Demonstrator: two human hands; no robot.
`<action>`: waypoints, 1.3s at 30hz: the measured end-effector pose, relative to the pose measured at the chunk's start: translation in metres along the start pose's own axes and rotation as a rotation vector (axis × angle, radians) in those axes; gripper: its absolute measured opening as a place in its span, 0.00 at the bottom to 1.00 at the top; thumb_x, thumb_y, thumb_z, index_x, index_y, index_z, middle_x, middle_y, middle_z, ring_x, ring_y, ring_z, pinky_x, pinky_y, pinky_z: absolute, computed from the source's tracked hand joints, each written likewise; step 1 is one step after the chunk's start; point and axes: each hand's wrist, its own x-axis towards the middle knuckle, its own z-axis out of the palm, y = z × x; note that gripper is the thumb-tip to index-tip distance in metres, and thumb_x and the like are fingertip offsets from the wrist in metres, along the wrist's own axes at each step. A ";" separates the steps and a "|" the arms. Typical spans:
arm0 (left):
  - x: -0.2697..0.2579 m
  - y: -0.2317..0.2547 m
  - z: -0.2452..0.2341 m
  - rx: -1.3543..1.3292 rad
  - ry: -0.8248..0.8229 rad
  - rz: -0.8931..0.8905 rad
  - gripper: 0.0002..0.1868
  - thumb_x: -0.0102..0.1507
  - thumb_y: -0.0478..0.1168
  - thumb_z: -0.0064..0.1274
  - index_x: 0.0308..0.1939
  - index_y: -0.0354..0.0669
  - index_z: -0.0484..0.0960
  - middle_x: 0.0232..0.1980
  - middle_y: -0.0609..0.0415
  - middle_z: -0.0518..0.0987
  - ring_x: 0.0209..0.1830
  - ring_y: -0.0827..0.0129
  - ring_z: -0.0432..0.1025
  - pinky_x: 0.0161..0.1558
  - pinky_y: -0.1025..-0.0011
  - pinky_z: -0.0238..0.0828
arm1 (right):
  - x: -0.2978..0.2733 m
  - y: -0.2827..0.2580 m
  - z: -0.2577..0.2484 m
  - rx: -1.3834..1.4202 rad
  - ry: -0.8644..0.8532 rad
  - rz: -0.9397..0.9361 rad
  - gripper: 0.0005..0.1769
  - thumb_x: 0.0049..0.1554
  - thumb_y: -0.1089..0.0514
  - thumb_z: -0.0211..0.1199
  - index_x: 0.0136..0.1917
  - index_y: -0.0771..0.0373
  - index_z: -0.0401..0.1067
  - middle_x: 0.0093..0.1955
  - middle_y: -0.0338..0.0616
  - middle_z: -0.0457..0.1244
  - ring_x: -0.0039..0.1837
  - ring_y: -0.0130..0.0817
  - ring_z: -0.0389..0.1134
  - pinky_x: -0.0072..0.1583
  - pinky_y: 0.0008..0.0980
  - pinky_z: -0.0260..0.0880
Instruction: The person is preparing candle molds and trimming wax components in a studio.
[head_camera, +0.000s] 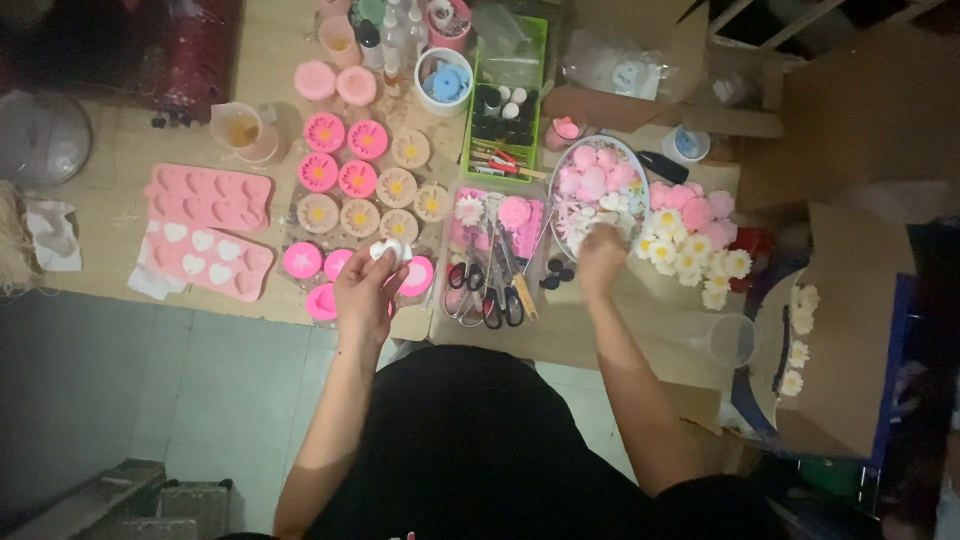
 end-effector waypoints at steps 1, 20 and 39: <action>0.002 -0.001 0.002 0.000 0.001 0.001 0.14 0.65 0.33 0.57 0.55 0.35 0.78 0.49 0.48 0.83 0.48 0.62 0.80 0.50 0.65 0.79 | -0.016 -0.028 -0.011 0.001 -0.001 -0.001 0.14 0.50 0.71 0.61 0.49 0.64 0.78 0.51 0.55 0.69 0.52 0.46 0.72 0.53 0.35 0.73; -0.037 0.033 0.109 -0.058 -0.444 -0.018 0.20 0.61 0.25 0.58 0.57 0.36 0.77 0.50 0.48 0.83 0.48 0.67 0.79 0.50 0.68 0.79 | -0.111 -0.077 -0.103 0.759 -0.857 0.464 0.16 0.56 0.54 0.65 0.49 0.70 0.76 0.40 0.42 0.66 0.40 0.25 0.65 0.41 0.29 0.65; -0.149 -0.090 0.227 0.029 -0.517 0.133 0.18 0.59 0.26 0.60 0.53 0.35 0.79 0.47 0.51 0.84 0.43 0.72 0.78 0.44 0.71 0.78 | -0.086 -0.076 -0.347 1.151 -0.776 0.052 0.18 0.60 0.51 0.68 0.49 0.67 0.66 0.40 0.39 0.62 0.41 0.26 0.65 0.46 0.28 0.69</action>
